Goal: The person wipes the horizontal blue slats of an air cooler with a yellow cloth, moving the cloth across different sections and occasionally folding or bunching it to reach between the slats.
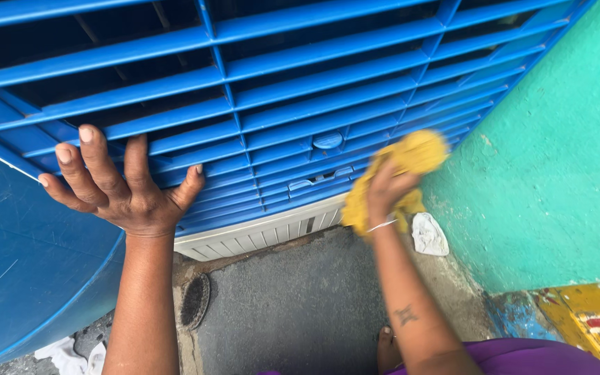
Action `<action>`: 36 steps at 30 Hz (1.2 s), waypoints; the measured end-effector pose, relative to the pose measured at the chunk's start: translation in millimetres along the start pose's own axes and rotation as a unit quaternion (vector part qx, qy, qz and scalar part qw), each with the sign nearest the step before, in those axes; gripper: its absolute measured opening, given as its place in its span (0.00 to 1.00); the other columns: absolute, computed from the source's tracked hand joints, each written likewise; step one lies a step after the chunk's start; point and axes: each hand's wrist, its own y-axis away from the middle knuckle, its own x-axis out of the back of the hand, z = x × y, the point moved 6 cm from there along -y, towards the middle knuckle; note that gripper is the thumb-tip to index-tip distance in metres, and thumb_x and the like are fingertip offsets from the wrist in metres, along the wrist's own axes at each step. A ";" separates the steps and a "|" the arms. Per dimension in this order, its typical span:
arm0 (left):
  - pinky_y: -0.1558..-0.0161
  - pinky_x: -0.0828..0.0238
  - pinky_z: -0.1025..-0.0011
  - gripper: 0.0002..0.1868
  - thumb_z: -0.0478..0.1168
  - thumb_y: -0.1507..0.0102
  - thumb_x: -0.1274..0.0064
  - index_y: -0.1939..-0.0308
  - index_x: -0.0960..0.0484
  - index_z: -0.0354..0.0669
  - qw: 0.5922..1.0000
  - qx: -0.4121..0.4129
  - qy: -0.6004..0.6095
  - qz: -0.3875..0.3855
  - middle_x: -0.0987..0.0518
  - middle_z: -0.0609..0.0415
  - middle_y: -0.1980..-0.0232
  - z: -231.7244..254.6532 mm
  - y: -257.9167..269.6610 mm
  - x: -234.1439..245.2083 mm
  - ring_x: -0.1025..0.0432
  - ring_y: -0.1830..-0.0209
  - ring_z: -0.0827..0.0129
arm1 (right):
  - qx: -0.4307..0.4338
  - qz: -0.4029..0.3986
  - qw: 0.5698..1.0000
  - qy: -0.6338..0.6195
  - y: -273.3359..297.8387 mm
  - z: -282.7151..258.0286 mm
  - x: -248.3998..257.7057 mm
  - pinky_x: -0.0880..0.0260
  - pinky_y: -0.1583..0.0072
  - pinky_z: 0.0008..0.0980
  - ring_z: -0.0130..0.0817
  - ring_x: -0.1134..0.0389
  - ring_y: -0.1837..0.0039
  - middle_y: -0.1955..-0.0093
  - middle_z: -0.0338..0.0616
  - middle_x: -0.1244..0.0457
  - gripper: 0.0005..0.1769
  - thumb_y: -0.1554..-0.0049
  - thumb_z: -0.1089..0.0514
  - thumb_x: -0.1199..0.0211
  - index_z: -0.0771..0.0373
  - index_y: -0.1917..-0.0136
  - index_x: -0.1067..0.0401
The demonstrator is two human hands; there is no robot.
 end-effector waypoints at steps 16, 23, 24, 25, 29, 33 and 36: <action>0.22 0.74 0.43 0.42 0.85 0.39 0.63 0.43 0.16 0.63 0.999 -0.002 -0.031 -0.019 0.35 0.46 0.24 -7.8 8.1 -7.1 0.53 0.20 0.53 | -0.064 0.151 0.984 -0.067 -98.5 91.5 48.9 0.35 0.30 0.41 0.46 0.32 0.33 0.33 0.61 0.36 0.24 0.33 0.56 0.47 0.80 0.33 0.36; 0.22 0.74 0.42 0.43 0.85 0.40 0.62 0.42 0.17 0.62 1.000 0.000 -0.015 -0.006 0.35 0.45 0.25 -8.8 9.3 -6.3 0.53 0.20 0.52 | -0.002 0.132 0.991 0.003 -82.7 85.1 51.6 0.30 0.39 0.38 0.38 0.31 0.44 0.45 0.56 0.33 0.19 0.37 0.58 0.46 0.79 0.42 0.30; 0.22 0.74 0.42 0.43 0.85 0.39 0.62 0.41 0.17 0.62 1.000 0.001 -0.024 -0.008 0.35 0.45 0.25 -8.5 8.1 -8.3 0.53 0.20 0.52 | -0.050 0.115 0.990 0.068 -70.3 82.1 45.5 0.30 0.41 0.38 0.38 0.31 0.47 0.49 0.54 0.33 0.17 0.36 0.57 0.45 0.78 0.48 0.30; 0.22 0.74 0.42 0.43 0.85 0.39 0.62 0.41 0.17 0.62 1.000 0.002 -0.022 -0.006 0.35 0.45 0.25 -8.3 7.1 -8.7 0.53 0.20 0.52 | -0.097 0.097 0.981 0.133 -57.8 75.1 40.8 0.31 0.43 0.37 0.38 0.32 0.51 0.54 0.52 0.34 0.17 0.35 0.56 0.45 0.77 0.53 0.30; 0.22 0.73 0.42 0.42 0.84 0.39 0.62 0.39 0.19 0.62 1.000 -0.007 -0.028 -0.006 0.35 0.45 0.25 -7.1 6.9 -6.3 0.53 0.20 0.52 | 0.002 -0.012 1.000 -0.012 13.6 -18.6 0.4 0.34 0.36 0.43 0.45 0.31 0.40 0.44 0.56 0.34 0.18 0.39 0.61 0.48 0.79 0.43 0.33; 0.23 0.73 0.42 0.42 0.84 0.38 0.62 0.38 0.20 0.62 0.999 0.003 -0.027 -0.026 0.35 0.44 0.24 -7.3 5.8 -5.0 0.52 0.21 0.50 | -0.046 -0.117 0.991 -0.040 43.4 -83.1 -13.8 0.29 0.37 0.43 0.45 0.27 0.43 0.48 0.55 0.31 0.14 0.42 0.62 0.45 0.74 0.47 0.27; 0.21 0.74 0.43 0.42 0.83 0.34 0.64 0.36 0.18 0.61 1.000 0.003 0.002 -0.009 0.38 0.47 0.22 -4.2 4.4 -3.2 0.54 0.18 0.53 | 0.025 -0.127 0.990 -0.050 28.9 -111.9 -13.6 0.36 0.32 0.46 0.51 0.32 0.37 0.41 0.60 0.35 0.19 0.42 0.63 0.45 0.78 0.40 0.34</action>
